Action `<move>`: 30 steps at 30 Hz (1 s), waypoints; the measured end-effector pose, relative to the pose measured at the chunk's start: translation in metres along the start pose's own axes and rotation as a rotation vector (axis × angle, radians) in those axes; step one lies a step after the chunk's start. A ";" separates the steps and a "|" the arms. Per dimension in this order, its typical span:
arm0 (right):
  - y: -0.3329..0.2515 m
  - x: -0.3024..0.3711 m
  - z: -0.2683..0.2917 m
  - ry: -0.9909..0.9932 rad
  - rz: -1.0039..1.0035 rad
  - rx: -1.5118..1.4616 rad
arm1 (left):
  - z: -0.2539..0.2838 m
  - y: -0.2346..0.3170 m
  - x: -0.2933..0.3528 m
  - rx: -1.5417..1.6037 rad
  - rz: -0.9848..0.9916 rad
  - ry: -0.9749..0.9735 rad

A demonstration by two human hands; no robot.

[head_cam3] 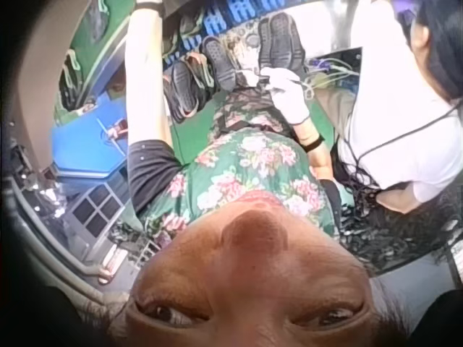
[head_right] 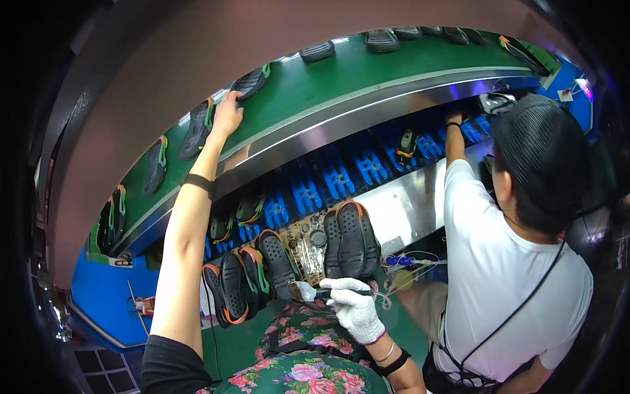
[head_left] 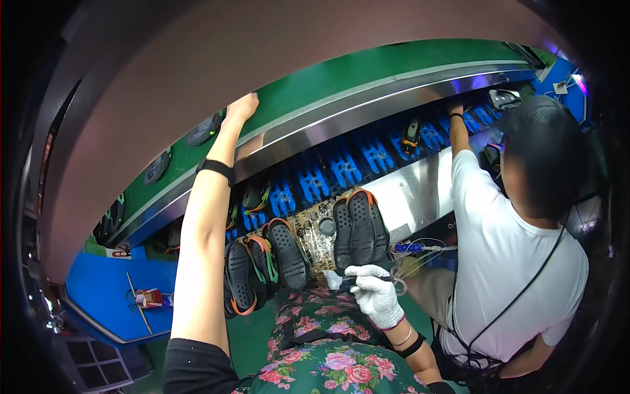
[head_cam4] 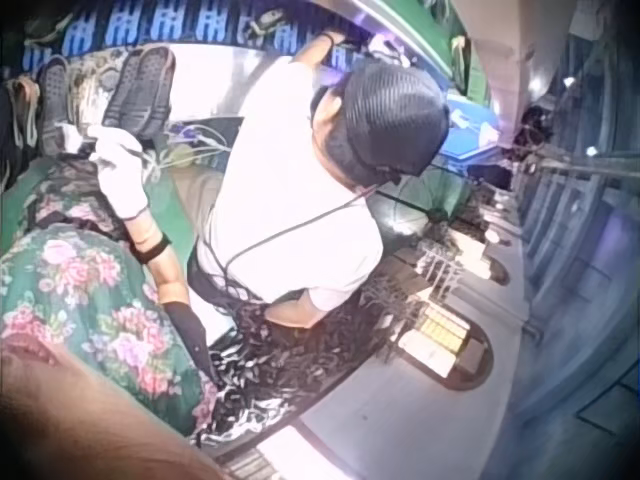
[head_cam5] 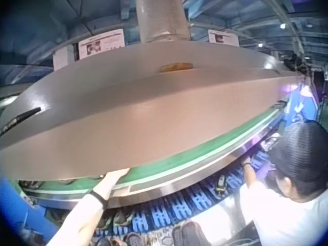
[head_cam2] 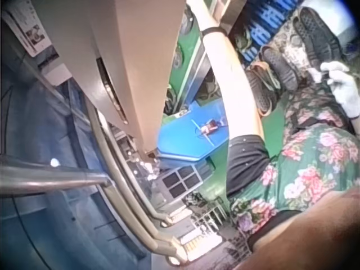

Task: Apply adhesive or primer to the bottom and edges of shoe soles using a brush on a manufacturing line.

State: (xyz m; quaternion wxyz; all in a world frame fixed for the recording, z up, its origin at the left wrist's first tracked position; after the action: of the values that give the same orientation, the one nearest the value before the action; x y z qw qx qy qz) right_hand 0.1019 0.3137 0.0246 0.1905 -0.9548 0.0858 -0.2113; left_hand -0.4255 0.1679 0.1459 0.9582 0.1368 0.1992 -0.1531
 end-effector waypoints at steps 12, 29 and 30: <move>-0.019 0.002 -0.003 -0.028 0.019 -0.097 | 0.140 -0.049 0.207 1.177 0.212 0.385; 0.028 -0.016 -0.096 -0.311 0.039 0.296 | 0.012 0.007 0.451 2.420 1.067 -1.147; 0.033 -0.017 -0.101 -0.323 0.018 0.288 | 0.011 0.012 0.467 2.923 0.770 -1.269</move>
State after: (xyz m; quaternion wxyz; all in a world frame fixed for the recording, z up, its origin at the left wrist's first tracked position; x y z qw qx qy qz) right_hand 0.0400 0.2544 0.0895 0.3383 -0.9383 0.0316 -0.0640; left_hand -0.0094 0.0639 -0.0401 0.0744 -0.8306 0.5518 -0.0049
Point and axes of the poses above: each hand's wrist, its own x-axis away from the middle knuckle, its own z-axis out of the back of the hand, y = z × x, the point moved 5 cm from there along -x, towards the middle knuckle, and after that the axes turned 10 degrees about z, right-handed, at the moved point
